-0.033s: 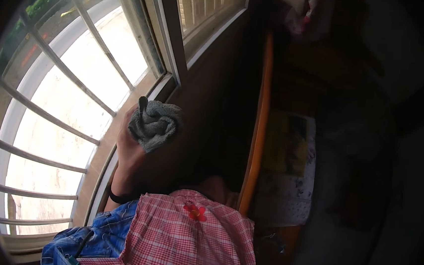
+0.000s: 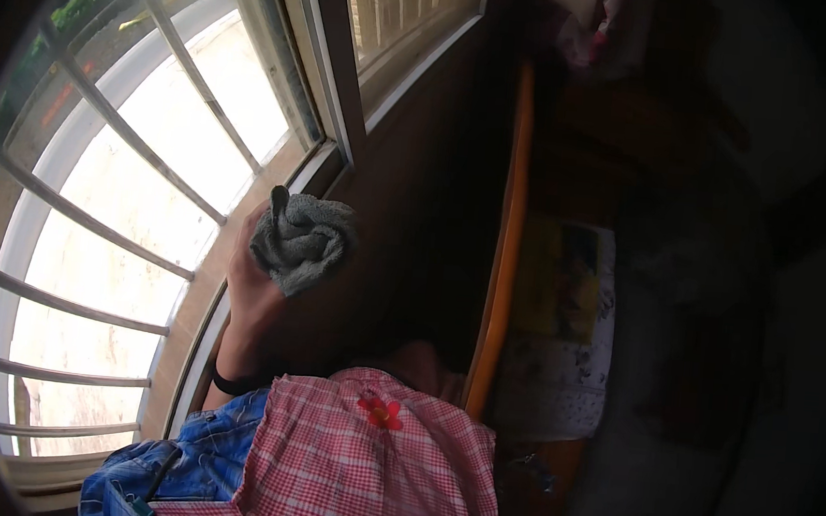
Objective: The recorder is attempting to repair or secure a sliding window frame using thin metal strips or tools.
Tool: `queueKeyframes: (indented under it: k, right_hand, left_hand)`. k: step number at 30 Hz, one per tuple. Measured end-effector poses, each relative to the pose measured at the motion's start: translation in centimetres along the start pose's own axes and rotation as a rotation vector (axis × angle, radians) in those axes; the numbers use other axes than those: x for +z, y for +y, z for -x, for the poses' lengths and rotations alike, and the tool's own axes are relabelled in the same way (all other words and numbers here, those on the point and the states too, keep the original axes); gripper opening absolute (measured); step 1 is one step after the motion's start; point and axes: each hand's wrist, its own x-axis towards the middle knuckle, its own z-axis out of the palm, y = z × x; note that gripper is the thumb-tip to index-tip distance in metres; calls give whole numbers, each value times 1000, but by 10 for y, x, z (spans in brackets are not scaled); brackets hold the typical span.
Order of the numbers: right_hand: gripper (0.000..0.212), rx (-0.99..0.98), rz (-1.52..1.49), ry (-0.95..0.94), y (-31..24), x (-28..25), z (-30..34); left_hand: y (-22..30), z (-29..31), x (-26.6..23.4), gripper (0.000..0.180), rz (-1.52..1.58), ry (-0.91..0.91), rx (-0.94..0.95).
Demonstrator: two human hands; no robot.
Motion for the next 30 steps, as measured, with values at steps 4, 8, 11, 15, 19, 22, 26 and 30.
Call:
queueKeyframes:
  k: [4,8,11,15,19,22,26,30]
  right_hand:
    - [49,10,8,-37,2,8,-4]
    - [50,26,20,-78,1,16,-8]
    - [50,35,28,-111,1,22,-14]
    - [51,48,40,-154,9,23,-33]
    - [52,-82,-9,-404,4,10,-78]
    - [38,32,76,-287,-35,69,-53]
    - [27,-289,28,-490,-162,201,64]
    - [24,-552,5,-846,-233,307,166]
  left_hand:
    - [5,-3,0,70,-57,-14,32]
    - [11,-6,2,70,-3,-13,21]
    - [7,-6,2,71,3,2,5]
    - [3,-5,7,73,45,8,7]
    - [-4,-7,6,75,167,29,-19]
    - [6,5,6,77,207,60,-106]
    - [17,1,11,81,306,-12,-93]
    - [16,2,12,79,271,-61,-116]
